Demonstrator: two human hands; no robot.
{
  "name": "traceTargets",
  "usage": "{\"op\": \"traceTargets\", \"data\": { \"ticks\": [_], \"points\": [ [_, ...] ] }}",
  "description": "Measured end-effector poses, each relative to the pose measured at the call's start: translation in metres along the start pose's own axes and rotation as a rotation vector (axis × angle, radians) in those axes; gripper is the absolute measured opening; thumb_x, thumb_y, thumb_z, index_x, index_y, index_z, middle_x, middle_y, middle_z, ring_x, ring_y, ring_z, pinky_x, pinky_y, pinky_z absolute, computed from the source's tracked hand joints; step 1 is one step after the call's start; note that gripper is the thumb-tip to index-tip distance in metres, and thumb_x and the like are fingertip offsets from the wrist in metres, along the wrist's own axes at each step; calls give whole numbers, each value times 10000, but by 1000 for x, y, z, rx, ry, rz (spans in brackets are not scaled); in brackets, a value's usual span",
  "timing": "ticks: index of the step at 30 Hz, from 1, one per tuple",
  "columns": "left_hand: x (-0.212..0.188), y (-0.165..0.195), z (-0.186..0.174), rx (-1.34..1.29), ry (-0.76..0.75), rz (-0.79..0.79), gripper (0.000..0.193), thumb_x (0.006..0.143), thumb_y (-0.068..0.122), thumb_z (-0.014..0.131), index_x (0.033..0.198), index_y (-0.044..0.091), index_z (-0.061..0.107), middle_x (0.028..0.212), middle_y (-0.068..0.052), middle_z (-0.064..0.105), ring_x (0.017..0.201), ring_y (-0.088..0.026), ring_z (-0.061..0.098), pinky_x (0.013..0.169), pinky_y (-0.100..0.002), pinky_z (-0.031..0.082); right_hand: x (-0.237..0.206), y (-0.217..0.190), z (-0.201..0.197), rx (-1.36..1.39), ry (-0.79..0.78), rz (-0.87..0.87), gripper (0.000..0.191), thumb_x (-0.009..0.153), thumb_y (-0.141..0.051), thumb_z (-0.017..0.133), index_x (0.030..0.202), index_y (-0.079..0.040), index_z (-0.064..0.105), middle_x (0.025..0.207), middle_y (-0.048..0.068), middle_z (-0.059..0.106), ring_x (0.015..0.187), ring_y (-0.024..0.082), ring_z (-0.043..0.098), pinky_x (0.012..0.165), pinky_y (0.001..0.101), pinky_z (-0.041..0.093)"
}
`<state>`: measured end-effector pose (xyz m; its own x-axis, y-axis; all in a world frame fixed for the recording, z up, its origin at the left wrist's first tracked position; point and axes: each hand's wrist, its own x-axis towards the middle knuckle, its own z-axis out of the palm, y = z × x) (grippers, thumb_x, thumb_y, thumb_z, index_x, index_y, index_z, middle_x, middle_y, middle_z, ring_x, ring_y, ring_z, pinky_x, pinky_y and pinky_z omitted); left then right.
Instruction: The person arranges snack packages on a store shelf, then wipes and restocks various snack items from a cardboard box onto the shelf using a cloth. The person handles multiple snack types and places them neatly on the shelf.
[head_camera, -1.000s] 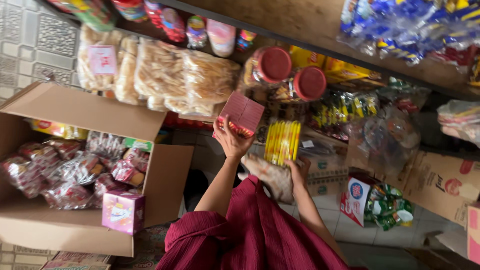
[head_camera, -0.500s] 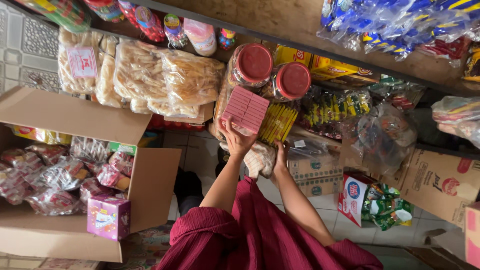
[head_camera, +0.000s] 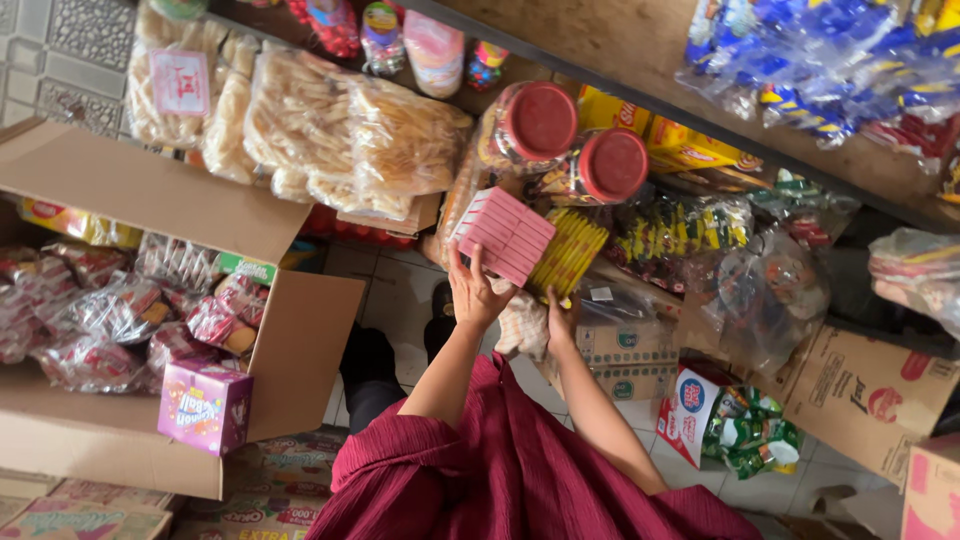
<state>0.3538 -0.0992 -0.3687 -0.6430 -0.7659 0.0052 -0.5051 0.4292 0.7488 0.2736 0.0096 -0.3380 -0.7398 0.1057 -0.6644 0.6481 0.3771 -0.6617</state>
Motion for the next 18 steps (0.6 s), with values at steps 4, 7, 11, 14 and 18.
{"op": "traceTargets", "data": {
  "ticks": [4, 7, 11, 14, 18],
  "points": [
    [-3, -21, -19, 37, -67, 114, 1240, 604, 442, 942, 1549, 80, 225, 1574, -358, 190, 1471, -533, 250, 1157, -571, 298, -33, 19, 19, -60, 103, -346, 720, 847, -389, 858, 1405, -47, 556, 1371, 167, 602, 1242, 308, 583, 1035, 402, 490],
    [-3, -42, -41, 20, -32, 143, 1106, 704, 486, 905, 1529, 84, 286, 1574, -321, 237, 1445, -504, 292, 1168, -571, 299, -64, 35, 31, -251, 117, -462, 756, 831, -273, 926, 1379, -6, 477, 1313, 189, 564, 1183, 315, 563, 996, 406, 468],
    [-2, -79, -82, 29, 98, 24, 926, 805, 420, 842, 1508, 61, 359, 1584, -272, 291, 1445, -474, 334, 1160, -563, 328, -92, 45, 65, -224, -212, -116, 813, 777, -204, 846, 1435, -106, 377, 1201, 159, 598, 1033, 250, 599, 848, 391, 514],
    [-1, -112, -115, 36, 171, -253, 707, 848, 322, 795, 1425, 67, 477, 1489, -234, 443, 1370, -436, 446, 1110, -531, 407, -103, 38, 105, -555, -586, -640, 751, 663, -179, 876, 1297, -91, 481, 1201, 98, 625, 961, 237, 678, 797, 378, 556],
    [5, -166, -166, -201, 199, -788, 471, 854, 281, 767, 1227, 67, 575, 1143, -190, 683, 1101, -374, 644, 958, -466, 514, -124, 21, 160, -1114, -932, -709, 623, 767, -186, 788, 1337, -191, 537, 1031, 76, 721, 931, 278, 712, 819, 400, 558]
  ]
}}
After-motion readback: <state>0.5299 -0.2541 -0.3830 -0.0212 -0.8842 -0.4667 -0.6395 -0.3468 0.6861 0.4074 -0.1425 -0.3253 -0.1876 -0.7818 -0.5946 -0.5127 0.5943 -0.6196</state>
